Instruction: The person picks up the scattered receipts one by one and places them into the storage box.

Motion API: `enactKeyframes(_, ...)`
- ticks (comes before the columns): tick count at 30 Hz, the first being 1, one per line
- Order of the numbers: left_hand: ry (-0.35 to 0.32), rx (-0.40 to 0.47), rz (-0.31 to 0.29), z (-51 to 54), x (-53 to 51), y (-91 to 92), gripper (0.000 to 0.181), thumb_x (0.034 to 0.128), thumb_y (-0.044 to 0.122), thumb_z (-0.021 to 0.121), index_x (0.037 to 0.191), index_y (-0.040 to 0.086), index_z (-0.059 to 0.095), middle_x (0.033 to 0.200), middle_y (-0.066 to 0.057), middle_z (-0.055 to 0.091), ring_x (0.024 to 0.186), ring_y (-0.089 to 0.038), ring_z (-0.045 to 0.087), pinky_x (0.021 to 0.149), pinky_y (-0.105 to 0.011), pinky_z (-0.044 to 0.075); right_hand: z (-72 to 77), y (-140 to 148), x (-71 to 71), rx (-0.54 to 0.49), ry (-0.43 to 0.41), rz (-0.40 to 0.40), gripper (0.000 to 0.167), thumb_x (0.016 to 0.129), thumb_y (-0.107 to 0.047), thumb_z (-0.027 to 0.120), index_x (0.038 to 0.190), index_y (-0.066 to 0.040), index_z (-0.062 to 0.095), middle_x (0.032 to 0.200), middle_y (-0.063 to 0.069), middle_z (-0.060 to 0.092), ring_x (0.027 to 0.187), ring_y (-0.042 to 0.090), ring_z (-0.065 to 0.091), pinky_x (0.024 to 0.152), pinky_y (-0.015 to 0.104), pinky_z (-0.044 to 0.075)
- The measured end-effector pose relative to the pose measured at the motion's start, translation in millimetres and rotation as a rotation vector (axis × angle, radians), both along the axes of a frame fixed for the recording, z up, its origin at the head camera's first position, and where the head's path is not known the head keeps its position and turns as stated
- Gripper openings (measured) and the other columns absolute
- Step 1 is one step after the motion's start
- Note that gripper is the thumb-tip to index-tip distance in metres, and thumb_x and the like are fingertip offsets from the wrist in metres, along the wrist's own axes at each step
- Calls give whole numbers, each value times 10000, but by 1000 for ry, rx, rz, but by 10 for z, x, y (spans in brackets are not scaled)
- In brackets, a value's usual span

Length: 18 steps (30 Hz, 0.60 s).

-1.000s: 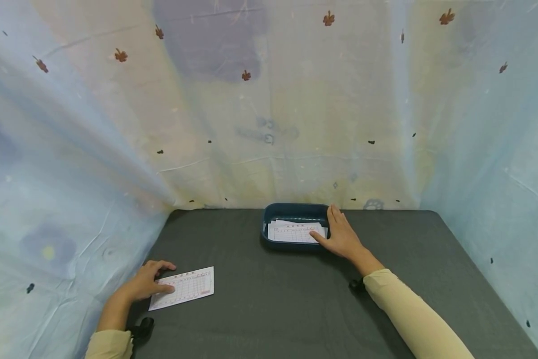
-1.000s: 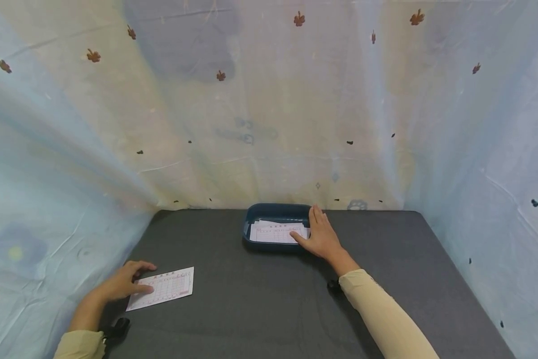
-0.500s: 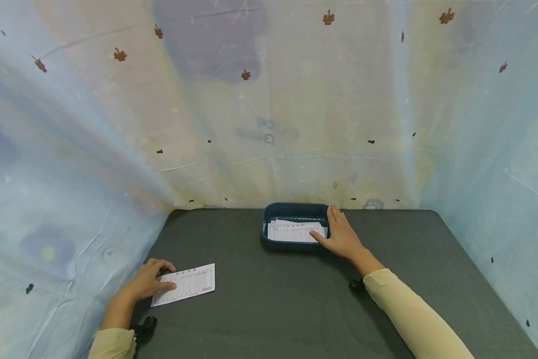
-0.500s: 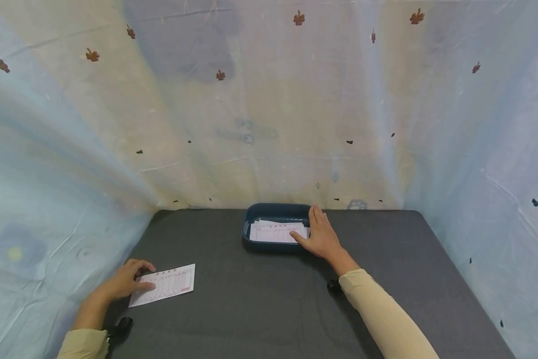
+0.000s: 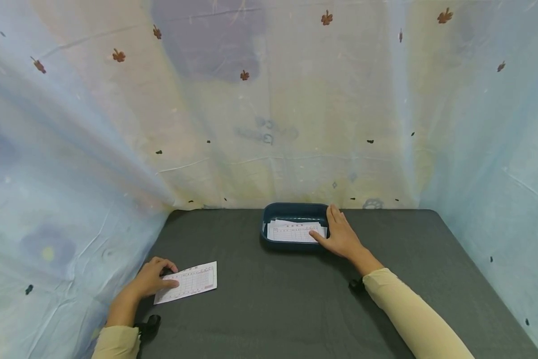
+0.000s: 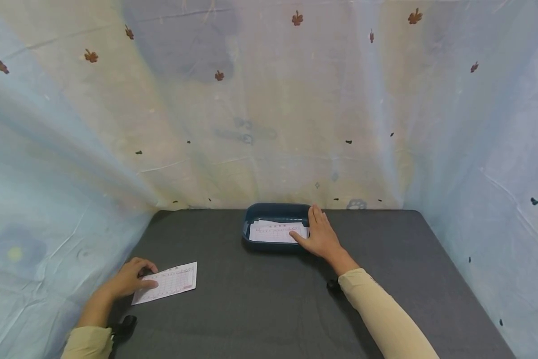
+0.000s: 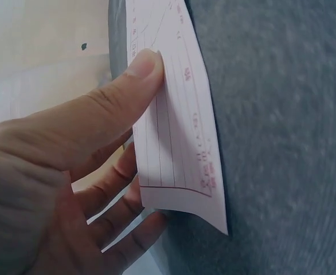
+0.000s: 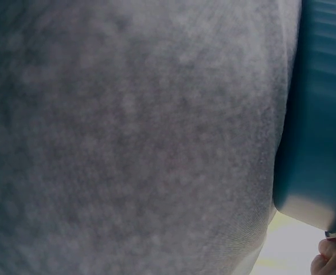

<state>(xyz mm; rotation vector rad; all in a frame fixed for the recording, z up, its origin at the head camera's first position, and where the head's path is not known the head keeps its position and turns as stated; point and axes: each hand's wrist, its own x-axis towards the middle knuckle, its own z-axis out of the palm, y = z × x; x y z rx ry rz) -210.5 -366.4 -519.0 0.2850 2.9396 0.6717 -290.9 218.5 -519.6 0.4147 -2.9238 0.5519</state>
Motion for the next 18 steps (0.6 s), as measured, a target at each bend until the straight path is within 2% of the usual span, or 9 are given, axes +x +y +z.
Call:
enactKeyframes(6, -1, 24, -17, 9, -10, 42, 307, 860, 248, 926, 1025, 104, 711, 1132, -163, 592, 986, -305, 570, 862, -496, 499, -10, 10, -17, 2, -2, 3, 1129, 1017, -701, 565, 1670, 110, 128, 1761, 303, 88, 1641, 448, 110, 1323, 597, 127)
enactKeyframes(13, -30, 125, -74, 7, -19, 76, 300, 902, 202, 886, 1035, 88, 643, 1017, -50, 613, 891, -175, 556, 774, -343, 488, -7, 9, -23, 4, 3, 2, 1124, 1018, -700, 563, 1670, 110, 136, 1760, 302, 96, 1639, 450, 119, 1321, 599, 138)
enactKeyframes(18, -53, 171, -97, -23, -50, 94, 320, 919, 200, 873, 1071, 72, 622, 978, -11, 608, 864, -119, 538, 742, -282, 461, -10, 12, -15, 4, 7, 5, 1121, 1019, -691, 568, 1666, 118, 140, 1756, 311, 99, 1635, 460, 123, 1316, 611, 151)
